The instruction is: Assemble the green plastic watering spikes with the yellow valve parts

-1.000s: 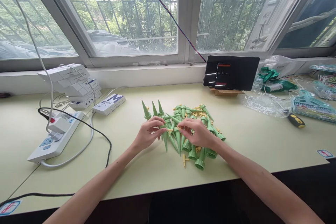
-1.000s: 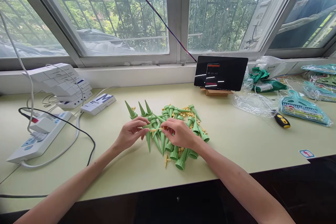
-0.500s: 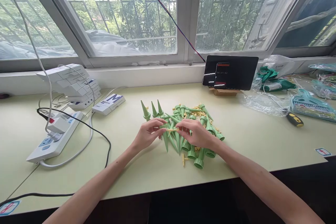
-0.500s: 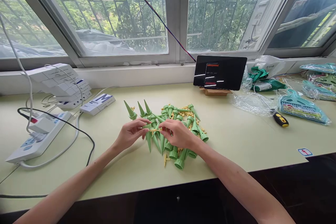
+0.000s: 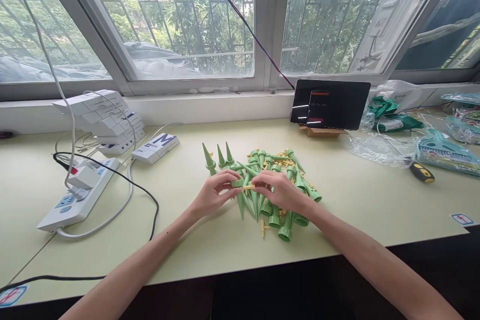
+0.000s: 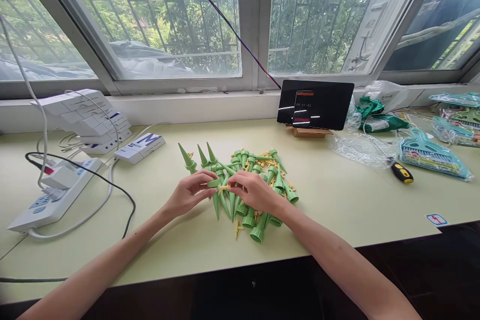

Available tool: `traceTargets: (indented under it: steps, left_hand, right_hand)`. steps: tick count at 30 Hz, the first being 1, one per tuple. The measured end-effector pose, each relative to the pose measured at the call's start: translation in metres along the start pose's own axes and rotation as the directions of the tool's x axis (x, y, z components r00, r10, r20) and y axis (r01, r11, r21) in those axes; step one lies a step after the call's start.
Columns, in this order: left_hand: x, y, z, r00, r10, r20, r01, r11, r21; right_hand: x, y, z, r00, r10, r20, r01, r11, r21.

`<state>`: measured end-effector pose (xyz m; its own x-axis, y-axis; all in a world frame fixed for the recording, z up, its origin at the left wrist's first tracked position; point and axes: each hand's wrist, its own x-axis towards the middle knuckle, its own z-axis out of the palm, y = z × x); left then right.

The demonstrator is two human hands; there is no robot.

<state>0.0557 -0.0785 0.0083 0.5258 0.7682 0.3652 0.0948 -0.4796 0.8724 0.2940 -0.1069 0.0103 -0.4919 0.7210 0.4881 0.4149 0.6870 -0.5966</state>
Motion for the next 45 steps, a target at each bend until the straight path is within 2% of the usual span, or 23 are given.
traceTargets:
  steps: [17,29,45]
  left_hand:
    - [-0.004,0.003,0.007,0.998,0.016,0.062,-0.023,0.993,0.12]
    - [-0.006,0.001,0.014,1.0,0.01,0.013,-0.012,0.987,0.159]
    - [-0.008,0.002,0.014,0.992,-0.123,-0.014,0.124,0.984,0.126]
  right_hand:
    - [0.0,-0.002,0.004,1.0,0.013,-0.004,-0.013,1.0,0.0]
    - [0.0,-0.004,0.004,1.0,-0.001,-0.016,0.002,1.0,0.024]
    - [0.001,-0.004,0.005,1.0,0.014,-0.02,-0.013,0.999,0.037]
